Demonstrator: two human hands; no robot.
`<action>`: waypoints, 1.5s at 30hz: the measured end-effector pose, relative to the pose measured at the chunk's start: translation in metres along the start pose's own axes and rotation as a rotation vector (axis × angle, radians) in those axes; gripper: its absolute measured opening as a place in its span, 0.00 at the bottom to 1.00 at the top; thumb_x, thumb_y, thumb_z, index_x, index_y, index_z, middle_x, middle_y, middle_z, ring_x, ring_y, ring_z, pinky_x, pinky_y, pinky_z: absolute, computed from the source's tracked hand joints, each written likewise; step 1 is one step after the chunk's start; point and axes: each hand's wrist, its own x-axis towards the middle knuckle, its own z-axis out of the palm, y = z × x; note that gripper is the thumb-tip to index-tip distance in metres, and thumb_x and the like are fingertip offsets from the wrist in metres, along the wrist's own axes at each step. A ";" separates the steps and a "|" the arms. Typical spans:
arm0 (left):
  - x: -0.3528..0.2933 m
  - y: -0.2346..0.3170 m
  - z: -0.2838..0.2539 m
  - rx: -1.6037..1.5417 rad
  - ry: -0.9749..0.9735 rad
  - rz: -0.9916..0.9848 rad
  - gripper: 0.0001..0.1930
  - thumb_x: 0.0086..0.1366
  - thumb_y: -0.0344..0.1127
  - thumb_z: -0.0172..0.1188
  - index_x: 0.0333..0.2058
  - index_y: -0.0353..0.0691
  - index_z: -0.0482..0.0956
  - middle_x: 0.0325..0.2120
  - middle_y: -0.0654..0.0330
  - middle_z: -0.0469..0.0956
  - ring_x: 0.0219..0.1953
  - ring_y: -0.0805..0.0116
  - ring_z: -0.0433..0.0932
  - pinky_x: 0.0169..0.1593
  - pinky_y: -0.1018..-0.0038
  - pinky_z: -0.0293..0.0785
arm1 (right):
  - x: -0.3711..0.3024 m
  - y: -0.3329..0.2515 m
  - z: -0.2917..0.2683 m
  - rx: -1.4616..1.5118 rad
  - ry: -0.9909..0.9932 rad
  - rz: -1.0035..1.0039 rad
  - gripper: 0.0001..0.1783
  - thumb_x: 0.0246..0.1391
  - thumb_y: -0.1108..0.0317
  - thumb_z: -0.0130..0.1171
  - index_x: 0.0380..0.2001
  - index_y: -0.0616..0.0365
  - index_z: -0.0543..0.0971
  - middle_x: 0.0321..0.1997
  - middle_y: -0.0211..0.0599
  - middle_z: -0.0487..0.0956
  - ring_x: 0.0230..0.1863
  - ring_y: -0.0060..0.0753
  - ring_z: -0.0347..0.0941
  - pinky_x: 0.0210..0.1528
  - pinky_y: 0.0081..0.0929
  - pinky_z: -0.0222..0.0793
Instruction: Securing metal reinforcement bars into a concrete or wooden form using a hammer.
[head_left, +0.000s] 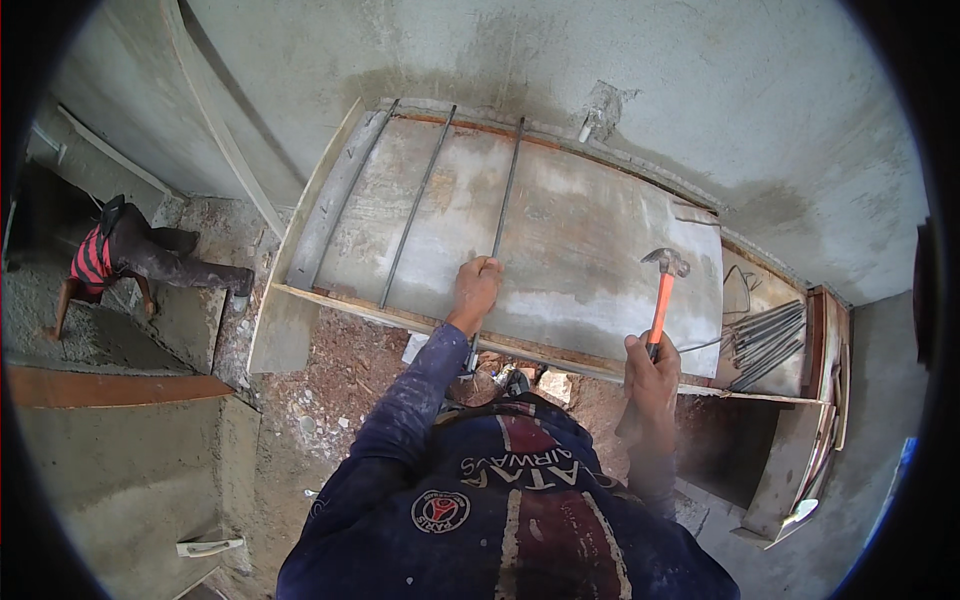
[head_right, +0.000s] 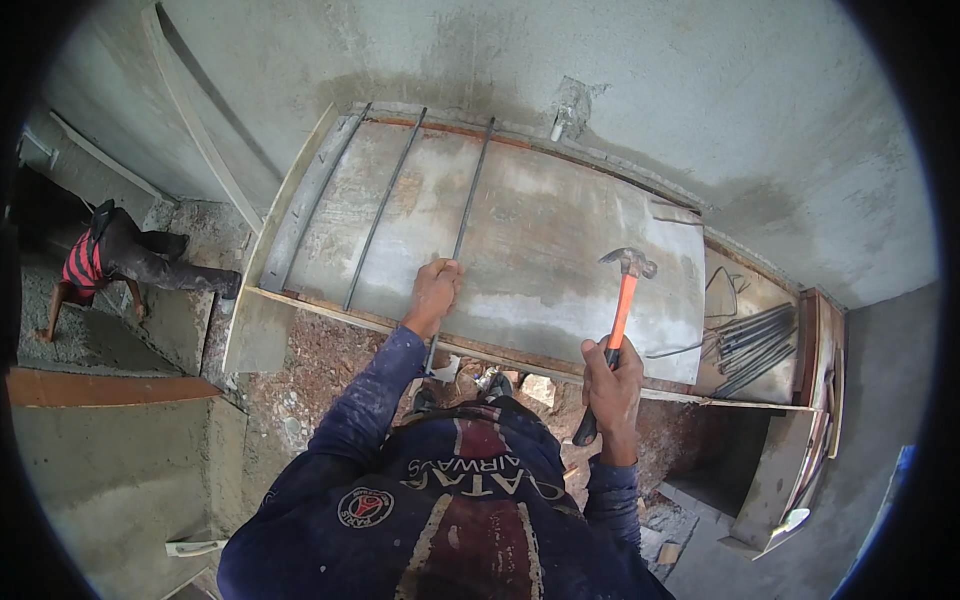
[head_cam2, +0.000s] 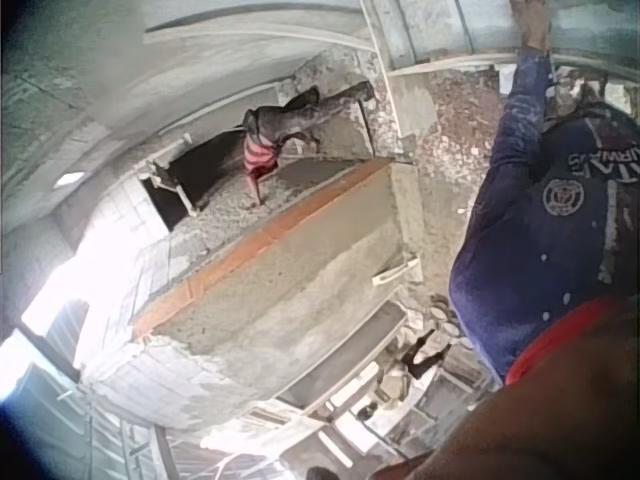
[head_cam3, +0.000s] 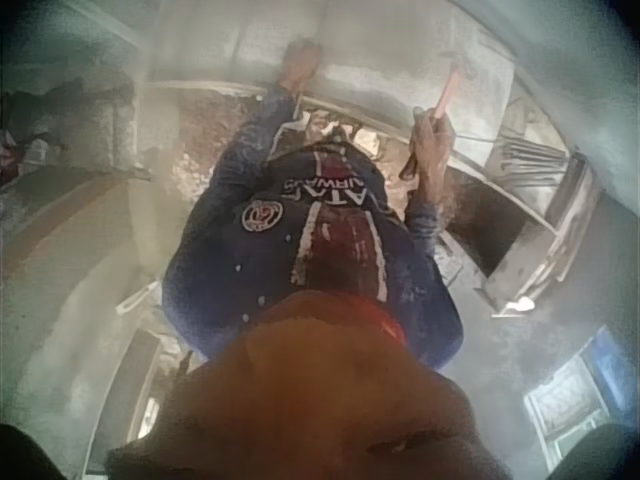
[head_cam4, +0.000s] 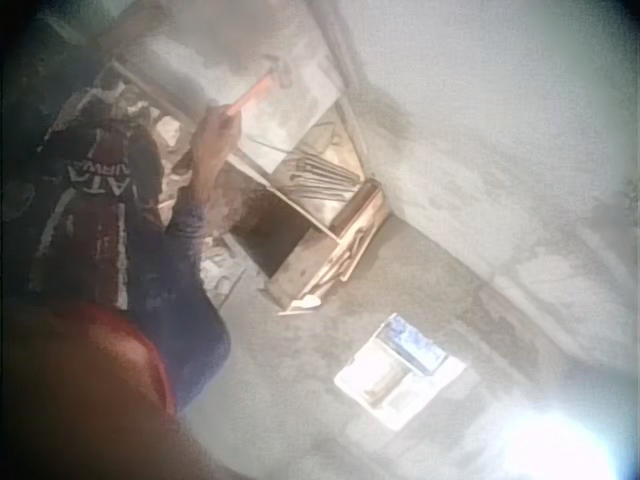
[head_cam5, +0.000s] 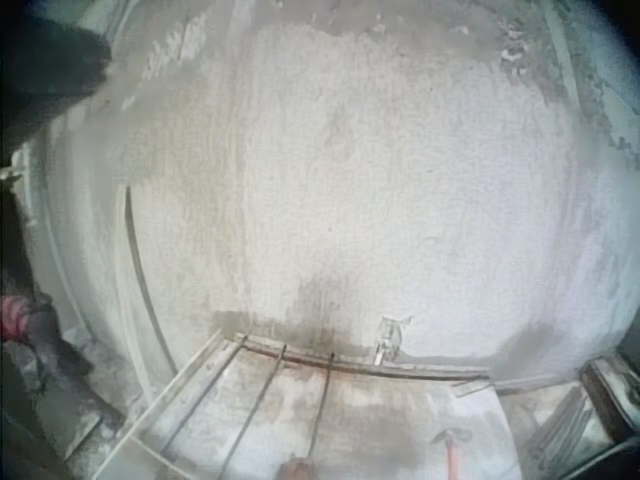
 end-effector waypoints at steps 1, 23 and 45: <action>0.000 -0.001 0.000 -0.003 -0.005 0.009 0.13 0.72 0.38 0.48 0.34 0.36 0.77 0.15 0.69 0.68 0.12 0.79 0.61 0.15 0.76 0.54 | -0.001 -0.001 0.002 -0.007 0.005 -0.005 0.14 0.62 0.66 0.59 0.26 0.54 0.66 0.12 0.22 0.64 0.08 0.15 0.56 0.09 0.18 0.51; 0.005 -0.007 -0.002 -0.012 -0.072 -0.043 0.12 0.75 0.42 0.46 0.38 0.40 0.73 0.18 0.71 0.66 0.14 0.83 0.58 0.15 0.80 0.52 | -0.016 0.008 0.013 -0.110 0.045 0.050 0.14 0.60 0.64 0.62 0.27 0.56 0.69 0.14 0.21 0.65 0.12 0.14 0.60 0.14 0.19 0.55; 0.012 0.000 -0.016 -0.248 -0.288 -0.132 0.11 0.75 0.40 0.46 0.39 0.38 0.71 0.21 0.67 0.67 0.14 0.79 0.58 0.14 0.78 0.54 | -0.056 0.012 0.036 -1.076 -0.640 -0.540 0.18 0.59 0.50 0.59 0.38 0.54 0.75 0.21 0.44 0.77 0.25 0.51 0.77 0.26 0.46 0.69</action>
